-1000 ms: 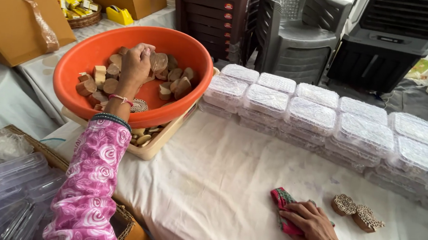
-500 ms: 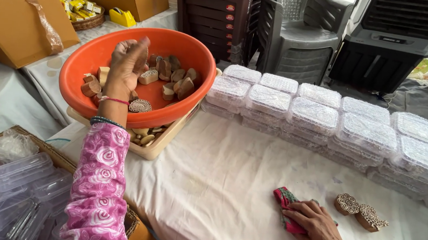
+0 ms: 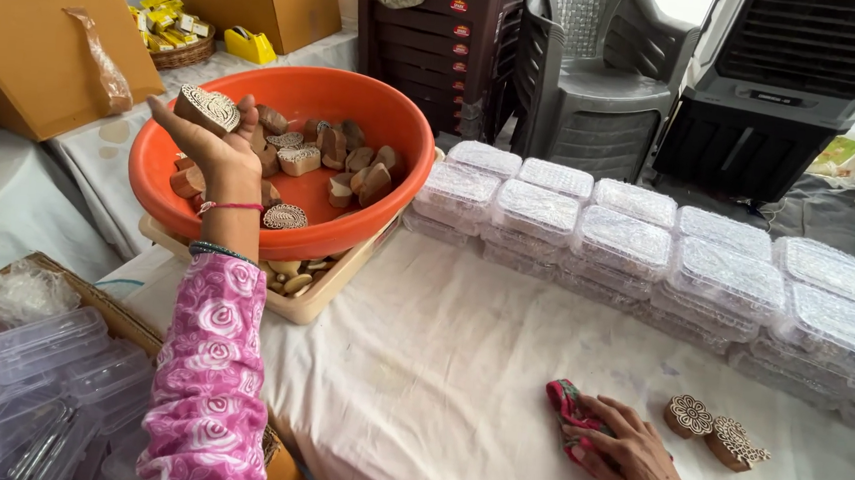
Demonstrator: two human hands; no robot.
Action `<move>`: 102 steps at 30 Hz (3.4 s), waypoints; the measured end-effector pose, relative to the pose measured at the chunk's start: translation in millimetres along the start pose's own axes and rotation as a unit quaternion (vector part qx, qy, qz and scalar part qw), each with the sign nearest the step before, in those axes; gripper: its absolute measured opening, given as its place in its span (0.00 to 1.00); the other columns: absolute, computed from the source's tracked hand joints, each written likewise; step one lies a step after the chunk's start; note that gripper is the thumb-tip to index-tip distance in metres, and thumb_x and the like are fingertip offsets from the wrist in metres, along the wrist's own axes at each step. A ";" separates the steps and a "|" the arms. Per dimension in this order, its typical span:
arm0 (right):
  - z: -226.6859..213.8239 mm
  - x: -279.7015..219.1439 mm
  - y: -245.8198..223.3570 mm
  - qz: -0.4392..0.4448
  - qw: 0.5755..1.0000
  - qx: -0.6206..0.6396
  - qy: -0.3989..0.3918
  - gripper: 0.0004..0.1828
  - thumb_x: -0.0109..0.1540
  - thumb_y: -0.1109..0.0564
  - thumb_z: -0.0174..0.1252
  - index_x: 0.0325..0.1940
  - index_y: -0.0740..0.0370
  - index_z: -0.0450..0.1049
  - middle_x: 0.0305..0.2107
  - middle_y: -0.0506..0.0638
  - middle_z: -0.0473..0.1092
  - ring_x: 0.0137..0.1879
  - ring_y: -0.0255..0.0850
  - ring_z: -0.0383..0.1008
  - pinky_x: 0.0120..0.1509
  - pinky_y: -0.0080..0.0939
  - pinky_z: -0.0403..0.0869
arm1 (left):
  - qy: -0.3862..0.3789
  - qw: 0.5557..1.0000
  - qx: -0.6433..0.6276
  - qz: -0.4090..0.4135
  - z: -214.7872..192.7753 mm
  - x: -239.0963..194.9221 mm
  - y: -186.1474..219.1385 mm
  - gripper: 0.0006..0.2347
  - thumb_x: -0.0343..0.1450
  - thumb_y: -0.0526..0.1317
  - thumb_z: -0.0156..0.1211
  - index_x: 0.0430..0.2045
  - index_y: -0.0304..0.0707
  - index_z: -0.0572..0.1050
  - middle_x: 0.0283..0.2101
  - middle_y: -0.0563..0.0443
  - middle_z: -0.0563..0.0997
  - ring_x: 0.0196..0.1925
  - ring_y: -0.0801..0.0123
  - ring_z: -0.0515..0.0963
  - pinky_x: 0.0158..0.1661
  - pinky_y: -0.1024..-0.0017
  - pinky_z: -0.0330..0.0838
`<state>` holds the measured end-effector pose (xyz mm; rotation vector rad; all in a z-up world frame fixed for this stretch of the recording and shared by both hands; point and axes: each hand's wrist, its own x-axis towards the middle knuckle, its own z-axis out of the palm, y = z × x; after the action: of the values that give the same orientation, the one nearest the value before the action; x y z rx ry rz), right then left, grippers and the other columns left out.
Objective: The person picks up small, ornate, flat decorative items from a large orange basin and wipes them with a red patterned cloth. They handle the items one at a time, wiping both sides, and place the cleaned items on the table. The person repeats this process for several items.
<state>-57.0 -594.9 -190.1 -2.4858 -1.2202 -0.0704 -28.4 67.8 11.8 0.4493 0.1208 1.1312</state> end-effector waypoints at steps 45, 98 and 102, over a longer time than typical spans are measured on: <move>-14.1 13.0 -32.2 0.004 0.948 -0.040 0.315 0.18 0.55 0.63 0.64 0.50 0.63 0.74 0.46 0.58 0.70 0.48 0.55 0.71 0.50 0.52 0.74 | -0.207 0.786 0.125 -0.569 -94.9 -479.3 -312.5 0.19 0.81 0.57 0.42 0.28 0.47 0.73 0.27 0.59 0.77 0.28 0.75 0.75 0.28 0.73 0.73; -19.6 -4.3 0.0 0.042 0.967 0.033 0.249 0.38 0.48 0.52 0.76 0.61 0.56 0.74 0.45 0.54 0.73 0.46 0.50 0.73 0.49 0.48 0.73 | -0.286 0.733 0.246 -0.565 -61.8 -476.1 -278.6 0.21 0.76 0.60 0.41 0.46 0.44 0.75 0.35 0.56 0.82 0.32 0.77 0.82 0.31 0.77 0.78; -20.2 -4.0 0.8 0.087 0.957 -0.026 0.276 0.34 0.45 0.47 0.79 0.53 0.57 0.76 0.35 0.51 0.72 0.40 0.47 0.72 0.43 0.47 0.72 | -0.385 0.719 0.303 -0.494 -57.9 -472.3 -272.3 0.19 0.78 0.52 0.45 0.45 0.35 0.78 0.27 0.58 0.78 0.23 0.83 0.74 0.21 0.82 0.66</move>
<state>-56.6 -605.3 -172.4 -2.3640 -0.7691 -0.7048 -19.4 -432.2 -213.0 1.2315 -0.0203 -0.2588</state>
